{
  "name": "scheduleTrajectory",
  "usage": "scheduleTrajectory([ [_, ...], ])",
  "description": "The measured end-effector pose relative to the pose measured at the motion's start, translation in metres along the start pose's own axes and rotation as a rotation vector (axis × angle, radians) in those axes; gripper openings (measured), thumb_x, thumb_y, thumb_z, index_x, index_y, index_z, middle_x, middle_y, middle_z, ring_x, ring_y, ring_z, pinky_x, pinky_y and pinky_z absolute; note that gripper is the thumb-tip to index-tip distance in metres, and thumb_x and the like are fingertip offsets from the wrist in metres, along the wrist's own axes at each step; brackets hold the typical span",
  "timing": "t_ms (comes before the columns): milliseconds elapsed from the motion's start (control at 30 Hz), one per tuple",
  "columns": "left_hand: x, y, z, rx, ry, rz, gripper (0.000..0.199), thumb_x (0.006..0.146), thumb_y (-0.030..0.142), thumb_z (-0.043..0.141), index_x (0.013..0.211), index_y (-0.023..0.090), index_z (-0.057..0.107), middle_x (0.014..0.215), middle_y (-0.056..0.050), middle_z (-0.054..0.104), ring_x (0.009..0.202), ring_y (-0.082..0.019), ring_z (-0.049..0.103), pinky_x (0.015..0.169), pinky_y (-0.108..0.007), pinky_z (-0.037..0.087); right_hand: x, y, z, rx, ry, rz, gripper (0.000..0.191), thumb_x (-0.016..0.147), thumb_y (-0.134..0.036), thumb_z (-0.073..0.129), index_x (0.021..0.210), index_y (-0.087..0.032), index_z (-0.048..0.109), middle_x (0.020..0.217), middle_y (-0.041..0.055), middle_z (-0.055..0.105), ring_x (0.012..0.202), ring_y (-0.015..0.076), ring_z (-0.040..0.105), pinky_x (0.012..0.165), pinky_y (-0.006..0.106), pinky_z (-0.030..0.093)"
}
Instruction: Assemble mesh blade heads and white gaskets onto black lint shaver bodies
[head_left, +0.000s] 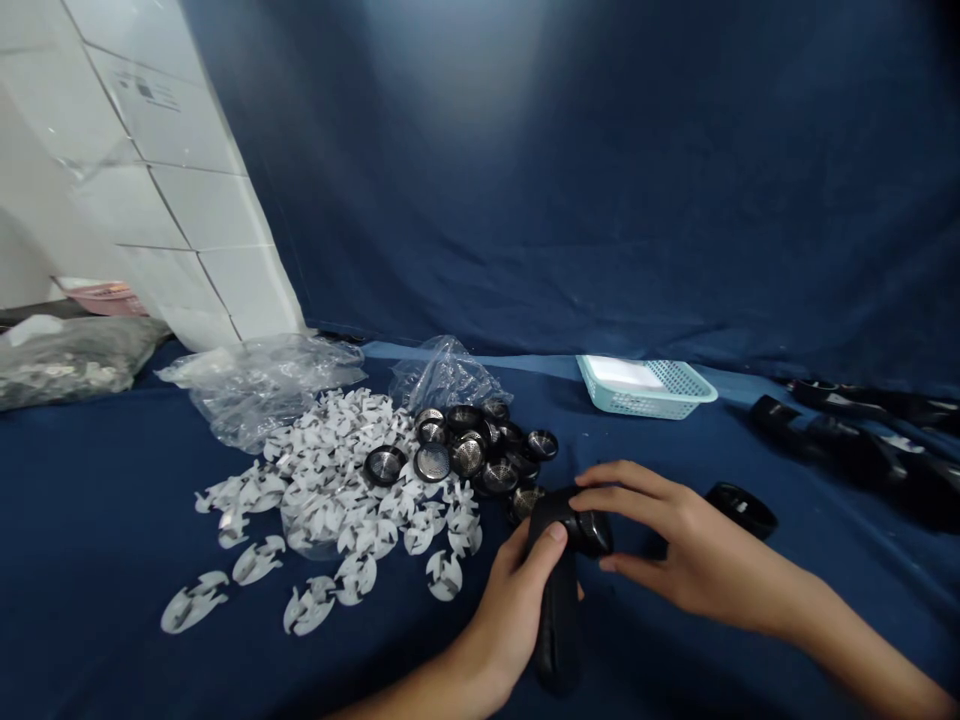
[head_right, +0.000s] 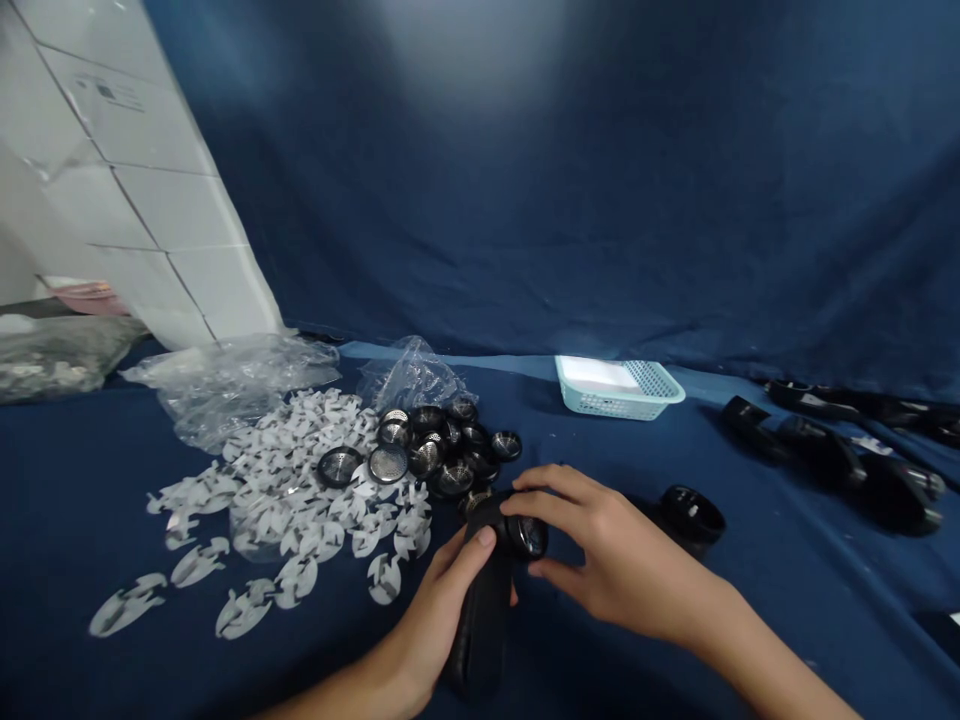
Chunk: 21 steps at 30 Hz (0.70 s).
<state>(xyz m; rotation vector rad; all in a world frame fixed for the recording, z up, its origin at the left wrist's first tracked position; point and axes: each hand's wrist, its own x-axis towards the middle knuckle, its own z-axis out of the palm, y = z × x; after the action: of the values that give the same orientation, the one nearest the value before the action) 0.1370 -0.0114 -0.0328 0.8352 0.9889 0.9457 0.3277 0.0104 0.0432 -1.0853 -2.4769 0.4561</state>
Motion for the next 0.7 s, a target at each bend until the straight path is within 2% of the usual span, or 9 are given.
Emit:
scheduleTrajectory([
  [200, -0.0006, 0.0007, 0.0004, 0.018, -0.018, 0.028, 0.055, 0.081, 0.061, 0.059, 0.112, 0.015, 0.062, 0.064, -0.001, 0.060, 0.058, -0.014, 0.054, 0.056, -0.024, 0.039, 0.0049, -0.0009, 0.0029, 0.027, 0.019, 0.101, 0.045, 0.083, -0.040, 0.067, 0.124, -0.025, 0.056, 0.119, 0.0068, 0.064, 0.106, 0.0233, 0.064, 0.093, 0.040, 0.054],
  [300, -0.0008, 0.0005, 0.0019, 0.026, -0.012, 0.032, 0.053, 0.080, 0.059, 0.061, 0.112, 0.016, 0.063, 0.066, -0.001, 0.061, 0.059, -0.015, 0.055, 0.056, -0.025, 0.039, 0.0064, -0.0016, 0.0071, 0.002, 0.003, 0.191, 0.036, 0.088, -0.048, 0.058, 0.114, -0.023, 0.062, 0.098, 0.0064, 0.071, 0.088, 0.0233, 0.069, 0.078, 0.039, 0.057],
  [367, -0.0014, 0.0005, 0.0029, 0.042, -0.002, 0.034, 0.052, 0.081, 0.057, 0.061, 0.112, 0.016, 0.063, 0.067, -0.001, 0.061, 0.060, -0.015, 0.056, 0.057, -0.025, 0.039, 0.0056, -0.0004, 0.0093, -0.021, -0.018, 0.261, 0.036, 0.092, -0.050, 0.050, 0.109, -0.021, 0.064, 0.090, 0.0064, 0.073, 0.080, 0.0239, 0.070, 0.074, 0.041, 0.058],
  [433, -0.0022, 0.0007, 0.0035, 0.055, 0.010, 0.038, 0.051, 0.082, 0.057, 0.060, 0.111, 0.015, 0.062, 0.068, -0.001, 0.061, 0.063, -0.016, 0.056, 0.058, -0.025, 0.039, 0.0034, 0.0021, 0.0093, -0.056, -0.016, 0.287, 0.045, 0.093, -0.053, 0.047, 0.121, -0.021, 0.060, 0.106, 0.0101, 0.072, 0.096, 0.0285, 0.069, 0.085, 0.048, 0.055],
  [533, -0.0030, 0.0013, 0.0039, 0.057, 0.017, 0.050, 0.048, 0.083, 0.056, 0.059, 0.109, 0.016, 0.062, 0.071, -0.002, 0.062, 0.067, -0.017, 0.057, 0.060, -0.026, 0.041, -0.0004, 0.0045, 0.0047, -0.047, -0.019, 0.239, 0.068, 0.086, -0.056, 0.058, 0.145, -0.028, 0.038, 0.142, 0.0105, 0.053, 0.127, 0.0320, 0.052, 0.102, 0.053, 0.045],
  [600, -0.0032, 0.0016, 0.0040, 0.055, 0.014, 0.061, 0.047, 0.084, 0.055, 0.058, 0.108, 0.015, 0.061, 0.072, -0.002, 0.062, 0.069, -0.017, 0.058, 0.061, -0.026, 0.041, -0.0012, 0.0034, 0.0011, 0.011, -0.035, 0.186, 0.072, 0.083, -0.052, 0.065, 0.146, -0.032, 0.036, 0.145, 0.0069, 0.050, 0.129, 0.0291, 0.050, 0.104, 0.049, 0.046],
  [700, -0.0035, 0.0015, 0.0040, 0.059, 0.018, 0.077, 0.046, 0.085, 0.054, 0.057, 0.110, 0.016, 0.061, 0.073, -0.002, 0.062, 0.068, -0.017, 0.058, 0.061, -0.026, 0.041, 0.0004, 0.0011, 0.0003, 0.064, -0.007, 0.188, 0.053, 0.085, -0.044, 0.065, 0.135, -0.030, 0.053, 0.130, 0.0051, 0.063, 0.115, 0.0257, 0.062, 0.097, 0.041, 0.053],
])
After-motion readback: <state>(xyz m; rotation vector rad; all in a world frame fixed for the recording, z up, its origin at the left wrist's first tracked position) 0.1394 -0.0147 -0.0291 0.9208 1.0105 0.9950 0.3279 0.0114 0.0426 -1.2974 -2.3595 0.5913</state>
